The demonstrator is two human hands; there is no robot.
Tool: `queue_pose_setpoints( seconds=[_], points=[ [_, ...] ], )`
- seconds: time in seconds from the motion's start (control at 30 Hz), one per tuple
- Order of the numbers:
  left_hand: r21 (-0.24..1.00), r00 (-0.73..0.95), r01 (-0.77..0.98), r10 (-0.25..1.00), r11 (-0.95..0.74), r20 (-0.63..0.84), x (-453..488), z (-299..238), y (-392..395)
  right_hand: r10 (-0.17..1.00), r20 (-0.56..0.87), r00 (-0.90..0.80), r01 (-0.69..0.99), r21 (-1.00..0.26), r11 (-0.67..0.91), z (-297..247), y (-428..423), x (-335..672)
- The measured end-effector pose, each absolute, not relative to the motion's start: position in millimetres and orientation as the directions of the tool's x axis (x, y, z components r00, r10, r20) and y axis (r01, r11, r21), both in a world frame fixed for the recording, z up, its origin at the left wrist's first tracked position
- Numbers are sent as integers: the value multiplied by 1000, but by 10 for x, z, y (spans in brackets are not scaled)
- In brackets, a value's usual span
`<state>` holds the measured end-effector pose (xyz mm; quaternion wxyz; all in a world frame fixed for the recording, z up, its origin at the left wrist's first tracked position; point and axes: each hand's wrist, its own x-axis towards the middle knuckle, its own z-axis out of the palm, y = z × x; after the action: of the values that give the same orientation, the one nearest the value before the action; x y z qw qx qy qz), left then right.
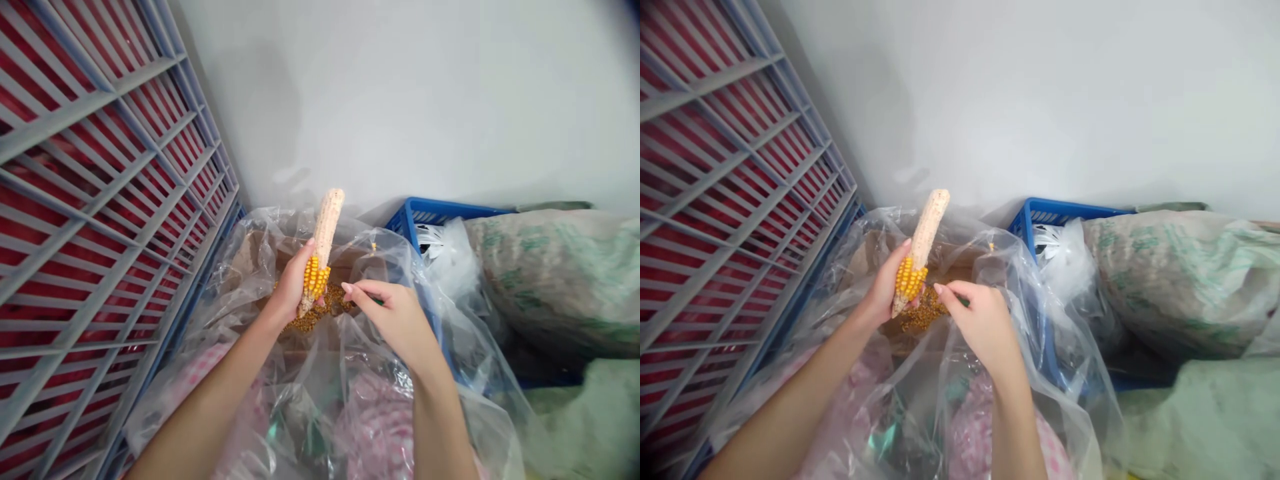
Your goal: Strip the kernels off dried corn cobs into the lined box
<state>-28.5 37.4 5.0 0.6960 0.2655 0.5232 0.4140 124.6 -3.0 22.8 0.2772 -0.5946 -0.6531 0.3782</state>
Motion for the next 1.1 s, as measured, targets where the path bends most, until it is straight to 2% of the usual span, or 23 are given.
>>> queue_pose_setpoints(
  seconds=[0.17,0.3,0.43,0.57,0.67,0.77,0.97,1.1],
  points=[
    [832,103,-249,868,496,-486,-264,-17,343,977,-102,-189,545,-838,17,239,-35,1231],
    [860,91,-194,882,472,-463,-225,-149,338,974,-126,-189,626,-779,21,193,-33,1208],
    [872,15,-240,899,427,-437,-173,-261,377,998,-65,-24,653,-756,-33,48,-57,1072],
    [826,-53,-307,858,473,-511,-109,-407,471,973,-80,216,668,-715,-207,-197,-107,809],
    [806,-149,-362,824,469,-547,-70,-602,542,950,-81,301,682,-678,-274,-412,-96,642],
    [795,-175,-366,804,483,-569,-93,-774,570,955,-174,242,692,-659,-296,-502,-20,680],
    [701,40,-300,743,647,-668,-256,-754,527,962,-273,29,692,-689,-216,-201,93,1123],
    [686,133,-298,740,664,-659,-267,-654,522,949,-308,-68,686,-705,-179,-104,72,1157]
  ],
)
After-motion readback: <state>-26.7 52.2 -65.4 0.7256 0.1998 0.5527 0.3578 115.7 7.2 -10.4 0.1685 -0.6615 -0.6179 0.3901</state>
